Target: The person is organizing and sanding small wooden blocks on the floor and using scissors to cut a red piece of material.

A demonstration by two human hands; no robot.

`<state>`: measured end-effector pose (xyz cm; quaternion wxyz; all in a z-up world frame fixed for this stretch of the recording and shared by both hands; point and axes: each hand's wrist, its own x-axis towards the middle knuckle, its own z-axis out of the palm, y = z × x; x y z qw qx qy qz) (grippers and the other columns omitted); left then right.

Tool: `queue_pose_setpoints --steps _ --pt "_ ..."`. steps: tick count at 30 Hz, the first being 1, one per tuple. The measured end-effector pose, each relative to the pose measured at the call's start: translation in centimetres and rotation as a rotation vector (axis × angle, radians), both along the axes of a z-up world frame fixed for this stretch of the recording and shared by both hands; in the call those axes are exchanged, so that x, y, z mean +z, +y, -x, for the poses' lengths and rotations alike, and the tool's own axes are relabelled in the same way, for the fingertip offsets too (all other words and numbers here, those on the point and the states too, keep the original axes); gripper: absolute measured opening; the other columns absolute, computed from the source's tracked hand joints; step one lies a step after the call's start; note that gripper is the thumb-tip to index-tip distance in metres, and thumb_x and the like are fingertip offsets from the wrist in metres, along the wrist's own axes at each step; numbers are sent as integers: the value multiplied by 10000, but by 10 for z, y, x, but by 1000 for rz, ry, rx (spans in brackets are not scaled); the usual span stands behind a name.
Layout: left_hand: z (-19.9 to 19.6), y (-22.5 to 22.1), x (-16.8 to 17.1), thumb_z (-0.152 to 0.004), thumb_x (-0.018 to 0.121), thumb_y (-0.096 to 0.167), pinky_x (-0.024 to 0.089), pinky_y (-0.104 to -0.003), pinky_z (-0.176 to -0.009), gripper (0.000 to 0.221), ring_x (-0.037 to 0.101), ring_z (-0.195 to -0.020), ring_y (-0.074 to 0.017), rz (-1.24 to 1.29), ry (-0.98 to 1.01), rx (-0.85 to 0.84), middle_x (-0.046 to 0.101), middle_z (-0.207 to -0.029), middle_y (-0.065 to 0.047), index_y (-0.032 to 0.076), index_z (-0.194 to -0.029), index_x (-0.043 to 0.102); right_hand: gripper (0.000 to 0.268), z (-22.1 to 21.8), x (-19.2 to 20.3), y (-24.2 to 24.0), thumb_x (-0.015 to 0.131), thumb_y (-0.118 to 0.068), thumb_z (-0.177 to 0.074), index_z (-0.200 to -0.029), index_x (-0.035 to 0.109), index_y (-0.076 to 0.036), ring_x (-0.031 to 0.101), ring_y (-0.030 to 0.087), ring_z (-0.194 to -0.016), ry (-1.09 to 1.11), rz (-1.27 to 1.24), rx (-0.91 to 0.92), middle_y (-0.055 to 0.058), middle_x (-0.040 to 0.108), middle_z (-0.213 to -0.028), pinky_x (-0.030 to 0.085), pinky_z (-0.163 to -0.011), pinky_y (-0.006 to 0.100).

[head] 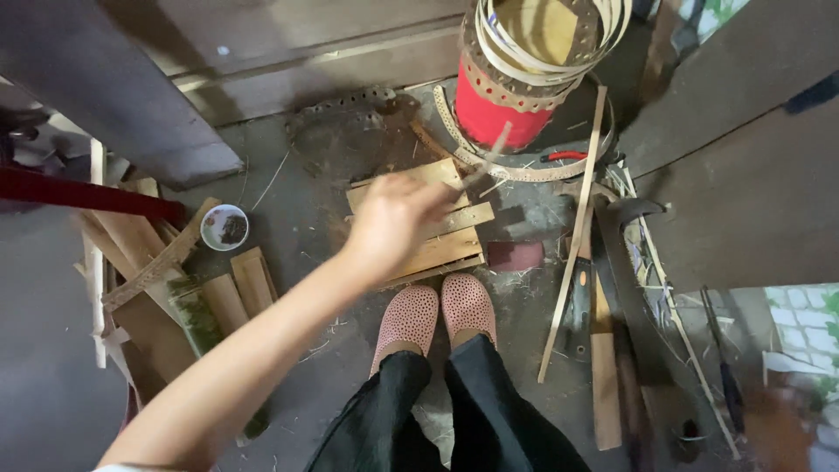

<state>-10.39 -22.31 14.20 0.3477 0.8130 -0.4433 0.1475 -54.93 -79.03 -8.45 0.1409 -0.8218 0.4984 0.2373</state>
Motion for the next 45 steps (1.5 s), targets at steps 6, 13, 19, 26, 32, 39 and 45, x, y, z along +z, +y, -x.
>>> queue_pose_setpoints --steps 6,13,19,26,32,39,45 --pt "62 -57 -8 -953 665 459 457 -358 -705 268 615 -635 -195 -90 -29 -75 642 -661 8 199 -965 731 413 80 -44 12 903 -183 -775 -1141 833 -4 738 300 -899 -413 -355 -190 230 847 -883 476 -828 370" --pt "71 -43 -11 -973 672 220 580 -475 -748 74 747 -818 -366 -26 417 -46 715 -800 -117 146 -973 668 403 54 26 139 616 8 -896 -1284 707 66 510 288 -717 -1257 -1329 -170 122 517 -811 373 -638 395" --pt "56 -15 58 -995 697 234 482 -289 -647 157 609 -650 -102 104 513 99 699 -718 45 149 -863 688 465 32 30 137 456 155 -928 -1388 466 219 555 376 -1287 -1267 -657 -462 327 559 -1386 440 -1099 433" --pt "61 12 123 -1034 610 242 449 -307 -678 225 531 -637 -183 -155 493 65 673 -695 -2 114 -852 582 606 77 -31 11 492 126 -902 -1483 540 -38 608 210 -1080 -966 -900 -181 120 610 -1170 434 -950 281" --pt "39 30 121 -1023 604 332 454 -394 -800 197 697 -728 -262 -419 161 -73 777 -818 -21 186 -1075 725 270 48 209 196 643 -233 -1088 -1245 682 -17 602 183 -813 -1333 -172 -70 125 651 -943 460 -755 260" --pt "46 39 189 -1077 484 457 216 -368 -973 242 632 -842 -143 -932 209 -57 737 -739 87 375 -1200 675 353 58 234 132 532 -523 -1205 -1371 554 -213 356 -55 -511 -1525 -503 -30 -36 675 -1312 392 -596 125" --pt "65 26 217 -1079 454 312 157 -431 -1059 315 572 -694 -140 -1125 113 -123 612 -660 111 269 -779 538 52 -9 373 263 519 -150 -1114 -1097 564 -171 460 34 -555 -1524 -659 101 299 647 -1380 380 -587 140"
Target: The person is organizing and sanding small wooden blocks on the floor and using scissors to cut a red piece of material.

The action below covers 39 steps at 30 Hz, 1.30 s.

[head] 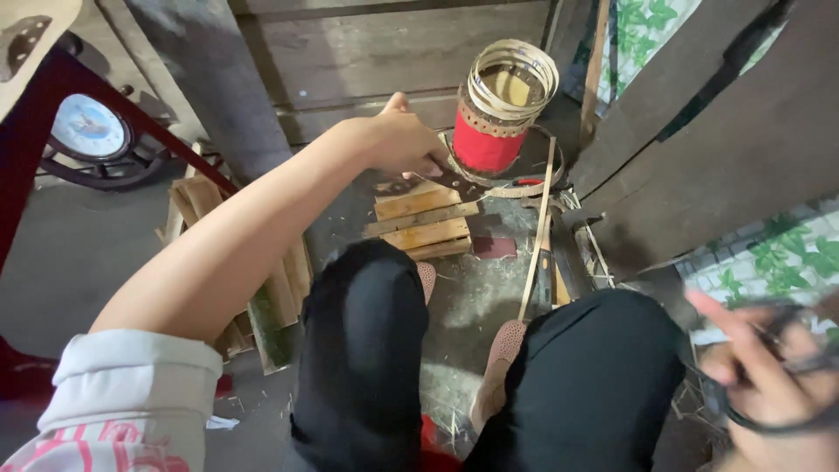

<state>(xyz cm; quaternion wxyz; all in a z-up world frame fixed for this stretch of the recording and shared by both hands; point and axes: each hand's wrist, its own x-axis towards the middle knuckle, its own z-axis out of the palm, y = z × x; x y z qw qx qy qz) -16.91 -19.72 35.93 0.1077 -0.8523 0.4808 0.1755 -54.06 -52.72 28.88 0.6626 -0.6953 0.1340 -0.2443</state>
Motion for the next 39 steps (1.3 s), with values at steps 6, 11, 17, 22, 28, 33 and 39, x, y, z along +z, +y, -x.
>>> queue_pose_setpoints --steps 6,11,17,22,28,33,39 --pt "19 -29 -22 -1006 553 407 189 -584 -1073 293 668 -1201 -254 -177 -235 -88 784 -1116 78 387 -1234 736 313 -99 20 144 802 -66 -804 -961 532 -72 645 97 -577 3 -247 -57 224 750 -1133 573 -563 237" --pt "49 -34 -38 -1007 607 350 185 -656 -1108 300 619 -1297 -274 -261 -208 -170 733 -1254 40 367 -1299 675 360 -144 -74 179 830 -43 -816 -973 509 -91 708 170 -661 111 -330 71 131 765 -1161 563 -596 253" --pt "50 -19 -118 -960 658 306 139 -683 -1139 195 637 -1264 -329 -262 -232 -225 761 -1160 -18 268 -1115 771 396 -132 -114 201 952 -193 -760 -948 650 -20 677 221 -535 387 -232 78 173 708 -632 492 -551 248" --pt "64 2 -126 -788 784 275 129 -771 -1167 191 617 -1271 -334 322 -682 -212 788 -1112 -8 322 -968 826 311 -159 -156 206 816 -26 -784 -918 551 -118 585 147 -483 374 -709 -41 -30 544 -672 410 -428 245" --pt "170 23 -97 -862 854 172 312 -662 -1164 720 467 -1428 -440 1266 -418 744 554 -1440 -201 197 -1507 534 401 -162 -168 204 876 9 -808 -885 521 -158 507 86 -474 195 -860 -31 -29 517 -731 377 -454 172" --pt "203 18 -180 -1009 649 382 542 -450 -950 200 712 -1030 -292 1358 104 1194 737 -982 -47 225 -1112 718 421 -147 -107 226 843 53 -816 -877 475 -141 402 46 -428 217 -748 -38 -69 395 -629 331 -467 194" --pt "205 4 -214 -1019 652 311 574 -435 -804 157 732 -941 -340 1367 199 1191 743 -867 -103 161 -991 691 372 -131 -140 224 875 -3 -820 -917 525 -84 472 85 -439 238 -561 -2 -6 483 -673 401 -453 234"
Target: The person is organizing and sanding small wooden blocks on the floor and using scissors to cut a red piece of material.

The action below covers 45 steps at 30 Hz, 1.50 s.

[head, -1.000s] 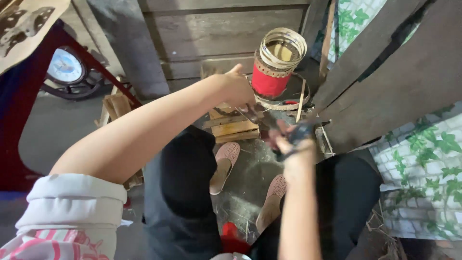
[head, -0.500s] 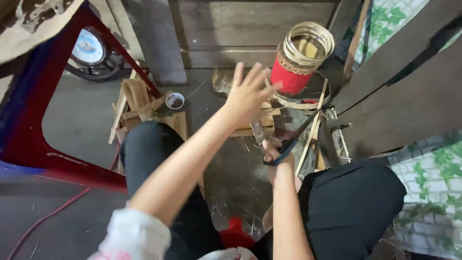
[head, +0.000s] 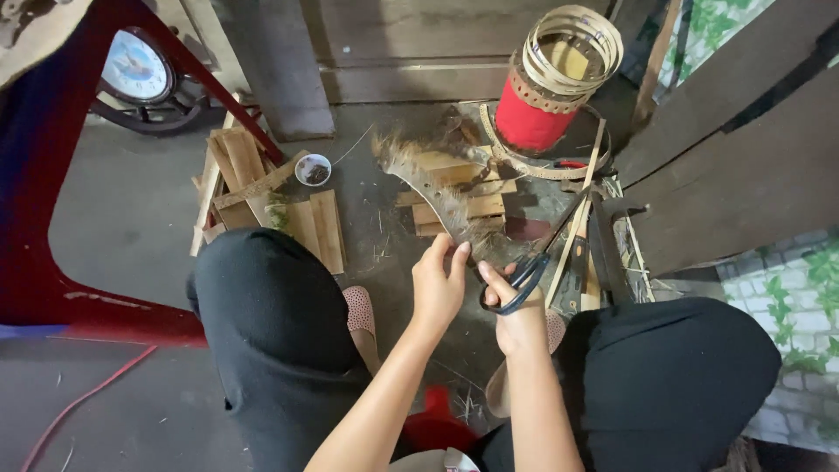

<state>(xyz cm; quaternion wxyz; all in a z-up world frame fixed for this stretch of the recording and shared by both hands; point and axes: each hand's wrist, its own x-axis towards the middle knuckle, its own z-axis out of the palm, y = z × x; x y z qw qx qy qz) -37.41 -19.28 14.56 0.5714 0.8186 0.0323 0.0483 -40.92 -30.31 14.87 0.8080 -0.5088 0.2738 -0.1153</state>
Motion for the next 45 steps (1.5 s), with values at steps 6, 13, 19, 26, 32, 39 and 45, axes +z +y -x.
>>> queue_pose_setpoints --steps 6,13,19,26,32,39,45 --pt "-22 28 11 -1010 647 293 553 -520 -782 171 732 -890 -422 46 111 66 748 -836 -175 127 -978 674 300 38 45 3 773 -225 -967 -964 535 -44 514 120 -391 119 248 101 109 614 -751 401 -396 220" --pt "-28 56 64 -1083 532 323 315 -298 -671 348 350 -667 -122 6 64 18 414 -679 8 158 -827 365 391 83 -6 -2 550 -390 -1009 -970 599 -4 608 188 -389 8 39 424 240 744 -762 475 -380 240" --pt "-23 60 82 -1069 545 297 427 -286 -605 297 496 -583 -104 -8 89 -8 520 -676 31 167 -838 409 568 108 -31 -11 471 -593 -923 -1027 594 -48 617 173 -494 112 188 664 108 633 -805 512 -488 282" --pt "-25 59 72 -1070 582 287 342 -290 -647 315 345 -643 -130 -100 42 8 461 -659 12 150 -834 427 661 110 0 -4 335 -697 -849 -1121 555 -136 657 157 -580 307 515 862 32 590 -652 542 -633 321" --pt "-22 63 73 -1067 596 266 344 -287 -651 335 359 -635 -132 -107 67 0 449 -648 5 145 -809 421 668 115 -17 -3 301 -731 -852 -1089 514 -145 621 185 -662 357 663 912 45 577 -759 519 -676 363" --pt "-21 58 66 -1068 596 261 347 -286 -653 314 363 -638 -144 -138 65 -61 434 -657 3 127 -826 449 782 109 -11 1 230 -794 -803 -1063 557 -134 611 201 -695 318 725 932 61 594 -830 469 -699 392" --pt "-19 53 62 -1073 598 247 335 -300 -639 309 345 -632 -156 -144 57 -94 431 -651 -16 118 -840 440 751 109 -19 4 231 -748 -861 -1107 581 -130 645 187 -798 254 713 918 70 661 -905 507 -783 386"
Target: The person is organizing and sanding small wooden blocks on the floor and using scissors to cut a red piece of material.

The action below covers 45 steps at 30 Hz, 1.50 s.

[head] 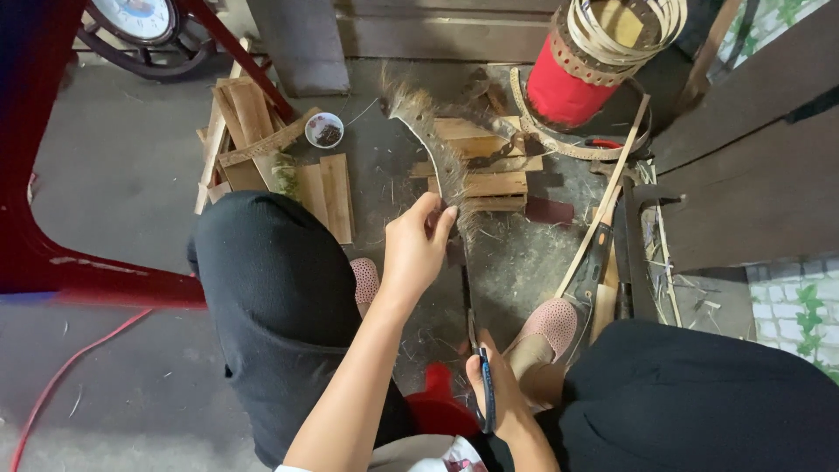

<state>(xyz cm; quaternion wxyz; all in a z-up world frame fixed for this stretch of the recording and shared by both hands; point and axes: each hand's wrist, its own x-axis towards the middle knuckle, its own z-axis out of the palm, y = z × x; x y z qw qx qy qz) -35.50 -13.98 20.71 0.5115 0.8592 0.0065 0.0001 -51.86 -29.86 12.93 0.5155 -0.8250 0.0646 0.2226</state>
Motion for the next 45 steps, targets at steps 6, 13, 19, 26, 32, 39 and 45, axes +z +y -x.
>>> queue_pose_setpoints --steps 6,13,19,26,32,39,45 --pt "3 -3 2 -1068 594 249 341 -292 -639 299 341 -626 -163 -9 -19 -3 429 -642 -8 118 -844 445 816 3 4 0 284 -774 -772 -1200 585 -148 586 132 -522 111 -111 -93 10 507 -681 572 -509 277" --pt "4 -6 4 -1059 596 260 348 -298 -643 260 380 -628 -160 -17 15 6 469 -652 -9 115 -866 499 794 7 5 2 356 -719 -837 -1297 588 -115 488 116 -495 43 -270 -119 18 485 -676 514 -453 273" --pt "4 -7 1 -1058 598 264 359 -291 -650 279 371 -634 -153 -1 28 15 467 -644 1 124 -845 482 774 8 -2 4 414 -798 -749 -999 546 -77 445 120 -523 127 -443 -187 32 455 -688 457 -433 274" --pt "2 -8 -5 -1049 603 269 369 -300 -640 265 386 -611 -162 -13 -5 19 478 -636 -9 121 -859 495 785 11 -12 3 371 -800 -750 -1037 561 -94 462 116 -506 147 -396 -189 20 465 -666 488 -441 265" --pt "4 -9 2 -1071 592 243 337 -289 -627 302 339 -622 -137 19 13 3 421 -634 5 117 -832 456 730 11 -9 3 382 -789 -783 -984 541 -105 451 112 -507 129 -442 -183 13 467 -671 463 -440 257" --pt "3 -11 -3 -1053 600 277 359 -300 -626 242 367 -607 -162 -12 6 17 471 -627 -11 113 -891 526 724 13 -14 4 391 -780 -807 -987 548 -97 445 115 -509 122 -537 -178 7 475 -683 437 -446 257" --pt "6 -14 4 -1050 593 278 381 -304 -631 273 413 -593 -162 28 29 36 506 -606 -5 124 -846 496 657 11 -2 10 410 -723 -902 -970 529 -81 463 126 -534 -26 -688 -165 26 488 -692 423 -482 273"
